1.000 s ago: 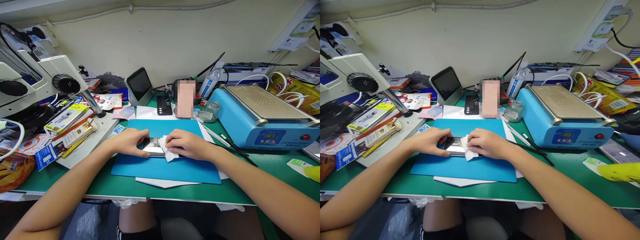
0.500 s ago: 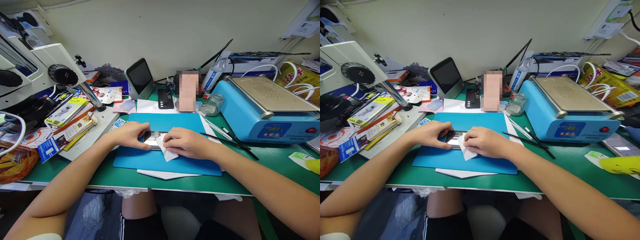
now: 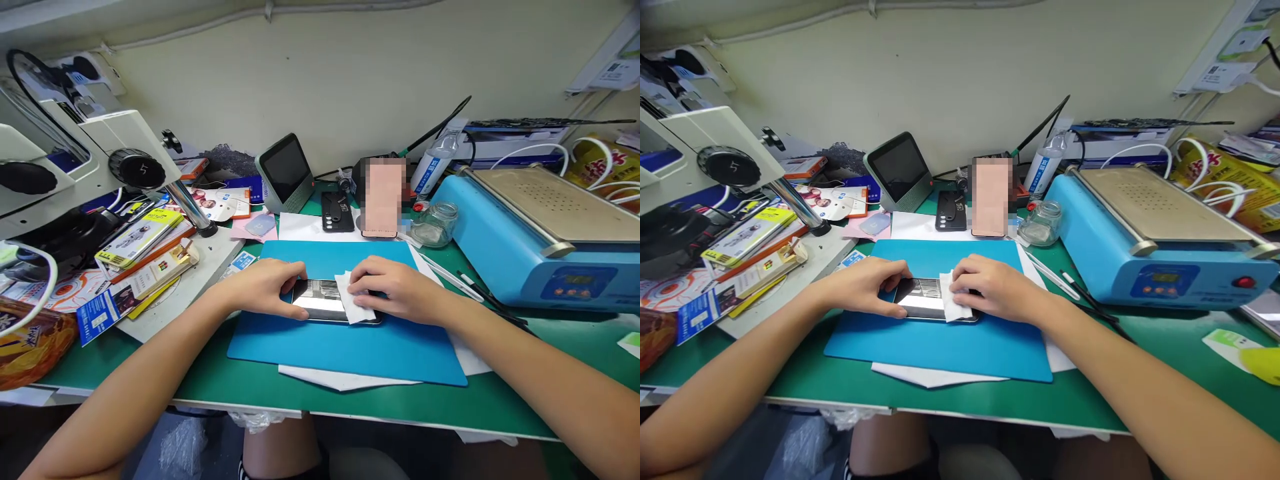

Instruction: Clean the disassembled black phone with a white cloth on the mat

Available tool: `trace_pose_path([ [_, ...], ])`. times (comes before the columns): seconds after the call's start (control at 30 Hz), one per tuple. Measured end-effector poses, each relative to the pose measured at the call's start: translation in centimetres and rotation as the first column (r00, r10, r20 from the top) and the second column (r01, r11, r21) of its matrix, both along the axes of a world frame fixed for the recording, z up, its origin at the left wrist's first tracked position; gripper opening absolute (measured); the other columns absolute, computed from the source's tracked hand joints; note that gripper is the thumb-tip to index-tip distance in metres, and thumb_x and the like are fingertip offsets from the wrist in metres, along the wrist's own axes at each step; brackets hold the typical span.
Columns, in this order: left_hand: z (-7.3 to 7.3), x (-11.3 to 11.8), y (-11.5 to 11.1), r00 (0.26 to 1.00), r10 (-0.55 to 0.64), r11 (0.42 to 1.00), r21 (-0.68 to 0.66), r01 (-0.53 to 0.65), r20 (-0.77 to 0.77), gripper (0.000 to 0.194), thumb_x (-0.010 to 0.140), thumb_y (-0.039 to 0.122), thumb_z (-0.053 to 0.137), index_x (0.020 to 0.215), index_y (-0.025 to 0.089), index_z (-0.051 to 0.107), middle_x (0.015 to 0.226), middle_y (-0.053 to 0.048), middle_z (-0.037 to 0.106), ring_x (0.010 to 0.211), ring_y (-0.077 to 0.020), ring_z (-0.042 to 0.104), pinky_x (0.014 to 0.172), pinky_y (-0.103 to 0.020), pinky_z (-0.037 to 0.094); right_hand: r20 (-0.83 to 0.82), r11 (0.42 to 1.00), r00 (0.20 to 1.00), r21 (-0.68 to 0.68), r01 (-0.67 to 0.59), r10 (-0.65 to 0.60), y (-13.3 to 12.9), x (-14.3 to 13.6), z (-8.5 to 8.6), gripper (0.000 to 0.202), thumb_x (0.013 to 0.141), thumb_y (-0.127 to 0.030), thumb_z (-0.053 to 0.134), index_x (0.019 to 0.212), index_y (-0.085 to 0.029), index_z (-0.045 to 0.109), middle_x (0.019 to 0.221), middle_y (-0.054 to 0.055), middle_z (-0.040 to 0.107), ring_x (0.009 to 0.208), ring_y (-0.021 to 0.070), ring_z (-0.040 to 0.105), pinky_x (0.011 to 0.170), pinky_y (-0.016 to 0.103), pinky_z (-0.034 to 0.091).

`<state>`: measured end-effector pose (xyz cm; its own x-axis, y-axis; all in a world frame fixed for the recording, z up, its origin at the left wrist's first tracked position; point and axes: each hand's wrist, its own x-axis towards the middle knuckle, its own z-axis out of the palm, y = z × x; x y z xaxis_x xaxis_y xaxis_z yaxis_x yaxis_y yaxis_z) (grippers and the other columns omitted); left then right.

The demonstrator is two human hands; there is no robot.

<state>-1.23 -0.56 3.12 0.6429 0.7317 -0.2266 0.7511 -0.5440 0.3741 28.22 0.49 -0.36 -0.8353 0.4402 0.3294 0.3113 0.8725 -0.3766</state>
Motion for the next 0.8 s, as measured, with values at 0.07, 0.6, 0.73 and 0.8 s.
trace_pose_path([
  [0.07,0.0,0.0,0.0,1.0,0.002,1.0,0.008,-0.002,0.002,0.054,0.079,0.065,0.067,0.111,0.022,0.06,0.083,0.001,0.062,0.073,-0.017,0.059,0.062,-0.027,0.036,0.003,1.0,1.0,0.018,-0.015,0.015,-0.2,-0.1,0.0,0.02,0.1,-0.03,0.058,0.102,-0.017,0.074,0.104,0.01,0.07,0.094,0.0213,0.063,0.081,0.035,0.052],
  [0.6,-0.3,-0.1,-0.2,1.0,0.002,0.997,0.081,-0.004,0.027,0.057,0.078,0.066,0.068,0.112,0.021,0.06,0.11,-0.006,0.06,0.101,-0.0259,0.057,0.083,-0.033,0.044,0.02,0.997,0.999,0.071,-0.044,0.043,-1.0,-0.5,0.3,0.017,0.101,-0.025,0.057,0.103,-0.018,0.072,0.103,0.009,0.071,0.091,0.0199,0.063,0.077,0.033,0.052],
  [0.73,-0.2,0.0,-0.5,0.999,0.03,0.997,0.071,-0.031,0.026,0.055,0.078,0.064,0.068,0.112,0.021,0.058,0.111,-0.006,0.06,0.099,-0.0256,0.057,0.082,-0.034,0.044,0.034,0.996,0.999,0.08,-0.04,0.038,-1.0,-0.5,0.4,0.02,0.102,-0.026,0.055,0.104,-0.017,0.072,0.104,0.01,0.071,0.093,0.021,0.063,0.078,0.035,0.053],
  [0.8,-0.1,0.1,-0.7,0.999,0.039,0.997,0.073,-0.041,0.02,0.053,0.079,0.062,0.068,0.112,0.022,0.057,0.11,-0.005,0.06,0.098,-0.0253,0.057,0.081,-0.033,0.044,0.045,0.995,0.998,0.086,-0.042,0.038,-0.9,-0.4,0.5,0.021,0.102,-0.026,0.054,0.104,-0.016,0.072,0.105,0.01,0.07,0.092,0.021,0.062,0.078,0.035,0.053],
])
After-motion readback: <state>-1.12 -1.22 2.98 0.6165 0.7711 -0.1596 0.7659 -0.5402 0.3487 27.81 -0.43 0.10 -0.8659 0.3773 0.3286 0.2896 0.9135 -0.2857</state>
